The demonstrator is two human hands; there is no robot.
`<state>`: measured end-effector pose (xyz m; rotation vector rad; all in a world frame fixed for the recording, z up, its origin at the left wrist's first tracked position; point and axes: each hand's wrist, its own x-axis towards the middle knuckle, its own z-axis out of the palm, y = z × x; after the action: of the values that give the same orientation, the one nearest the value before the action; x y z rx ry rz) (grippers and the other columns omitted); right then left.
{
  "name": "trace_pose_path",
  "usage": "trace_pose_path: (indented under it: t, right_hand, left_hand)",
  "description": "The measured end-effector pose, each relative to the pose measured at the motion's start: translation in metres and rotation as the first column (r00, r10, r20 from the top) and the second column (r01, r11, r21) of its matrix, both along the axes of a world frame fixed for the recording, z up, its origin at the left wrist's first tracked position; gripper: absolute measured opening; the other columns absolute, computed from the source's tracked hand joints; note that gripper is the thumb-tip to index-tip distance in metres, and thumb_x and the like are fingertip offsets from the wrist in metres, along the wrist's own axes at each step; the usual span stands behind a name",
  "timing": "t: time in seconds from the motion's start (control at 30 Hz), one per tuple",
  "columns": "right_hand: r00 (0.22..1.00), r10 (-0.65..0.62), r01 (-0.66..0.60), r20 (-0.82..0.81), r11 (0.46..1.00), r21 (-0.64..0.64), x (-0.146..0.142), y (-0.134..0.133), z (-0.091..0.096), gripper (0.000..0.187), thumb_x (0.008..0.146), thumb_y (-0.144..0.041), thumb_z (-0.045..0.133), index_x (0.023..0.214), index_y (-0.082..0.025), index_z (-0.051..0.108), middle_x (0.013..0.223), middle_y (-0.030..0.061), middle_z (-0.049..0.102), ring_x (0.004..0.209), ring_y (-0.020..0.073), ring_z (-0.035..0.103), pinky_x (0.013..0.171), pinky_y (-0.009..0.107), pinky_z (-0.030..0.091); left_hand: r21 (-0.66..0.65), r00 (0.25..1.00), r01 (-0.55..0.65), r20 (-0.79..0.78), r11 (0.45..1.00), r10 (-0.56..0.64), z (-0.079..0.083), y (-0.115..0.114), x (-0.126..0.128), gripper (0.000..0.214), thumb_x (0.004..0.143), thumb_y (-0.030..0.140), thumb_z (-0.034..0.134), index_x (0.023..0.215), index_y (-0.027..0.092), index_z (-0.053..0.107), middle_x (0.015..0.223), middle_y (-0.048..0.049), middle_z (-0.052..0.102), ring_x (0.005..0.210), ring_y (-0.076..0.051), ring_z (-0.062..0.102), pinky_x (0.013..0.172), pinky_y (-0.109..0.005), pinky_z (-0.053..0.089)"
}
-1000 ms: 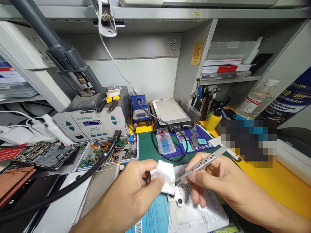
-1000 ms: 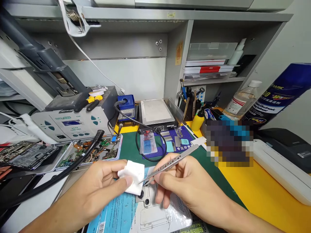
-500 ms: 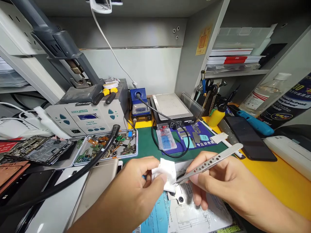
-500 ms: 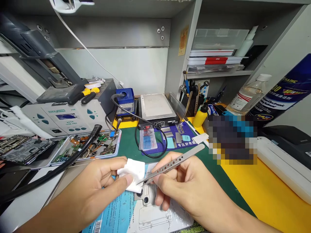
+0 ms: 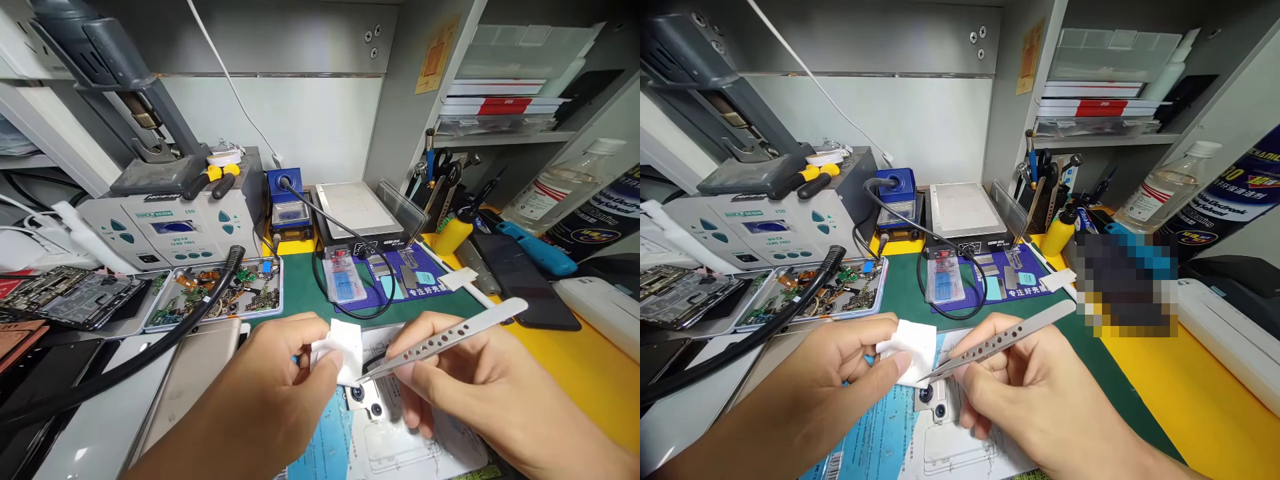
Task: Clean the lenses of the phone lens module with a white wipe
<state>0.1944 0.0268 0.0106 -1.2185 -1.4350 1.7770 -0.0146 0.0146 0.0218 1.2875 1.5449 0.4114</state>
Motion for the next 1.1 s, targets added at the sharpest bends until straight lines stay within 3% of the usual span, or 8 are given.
trace_pose_path:
  t: [0.17, 0.3, 0.5, 0.77, 1.1]
  right_hand:
    - [0.996, 0.003, -0.006, 0.089, 0.999, 0.032, 0.001, -0.002, -0.003, 0.005, 0.089, -0.024, 0.062, 0.087, -0.020, 0.064, 0.058, -0.0028, 0.064, 0.052, 0.0124, 0.054, 0.052, 0.023, 0.042]
    - [0.994, 0.000, -0.003, 0.105, 1.000, 0.031, -0.002, -0.001, -0.003, 0.010, 0.090, -0.028, 0.060, 0.086, -0.020, 0.063, 0.060, -0.0019, 0.063, 0.051, 0.0125, 0.051, 0.048, 0.024, 0.037]
    - [0.992, 0.009, -0.012, 0.127, 1.000, 0.020, -0.002, -0.003, -0.003, 0.007, 0.086, -0.028, 0.063, 0.086, -0.021, 0.063, 0.058, -0.0027, 0.058, 0.051, 0.0127, 0.048, 0.048, 0.025, 0.035]
    - [0.983, 0.006, -0.017, 0.185, 0.998, 0.060, -0.001, -0.005, -0.002, 0.005, 0.084, -0.026, 0.062, 0.087, -0.021, 0.064, 0.057, -0.0029, 0.057, 0.052, 0.0140, 0.049, 0.048, 0.025, 0.033]
    - [0.979, -0.004, -0.013, 0.206, 0.996, 0.084, -0.001, -0.008, -0.003, 0.008, 0.085, -0.029, 0.062, 0.085, -0.022, 0.065, 0.059, -0.0024, 0.055, 0.052, 0.0144, 0.048, 0.048, 0.026, 0.035]
  left_hand:
    - [0.051, 0.997, 0.052, -0.065, 0.997, -0.048, 0.007, 0.000, 0.002, 0.026, 0.084, 0.038, 0.046, 0.064, 0.023, 0.039, 0.049, 0.0104, 0.019, 0.041, -0.008, 0.019, 0.036, -0.022, 0.011]
    - [0.077, 0.995, 0.040, -0.090, 0.996, -0.033, 0.012, -0.001, 0.004, 0.025, 0.085, 0.035, 0.046, 0.064, 0.022, 0.039, 0.051, 0.0108, 0.019, 0.044, -0.007, 0.019, 0.038, -0.020, 0.010]
    - [0.051, 0.995, 0.083, -0.060, 0.995, -0.080, 0.006, -0.001, 0.001, 0.025, 0.085, 0.035, 0.046, 0.065, 0.023, 0.037, 0.049, 0.0112, 0.016, 0.040, -0.007, 0.017, 0.035, -0.021, 0.009]
    - [0.221, 0.971, 0.169, -0.202, 0.960, -0.125, 0.002, -0.002, 0.001, 0.028, 0.087, 0.031, 0.044, 0.061, 0.022, 0.035, 0.044, 0.0113, 0.015, 0.036, -0.006, 0.018, 0.037, -0.022, 0.011]
    - [0.176, 0.963, 0.188, -0.227, 0.966, -0.146, 0.000, -0.002, -0.002, 0.030, 0.088, 0.034, 0.042, 0.062, 0.022, 0.032, 0.049, 0.0100, 0.017, 0.038, -0.006, 0.019, 0.035, -0.020, 0.012]
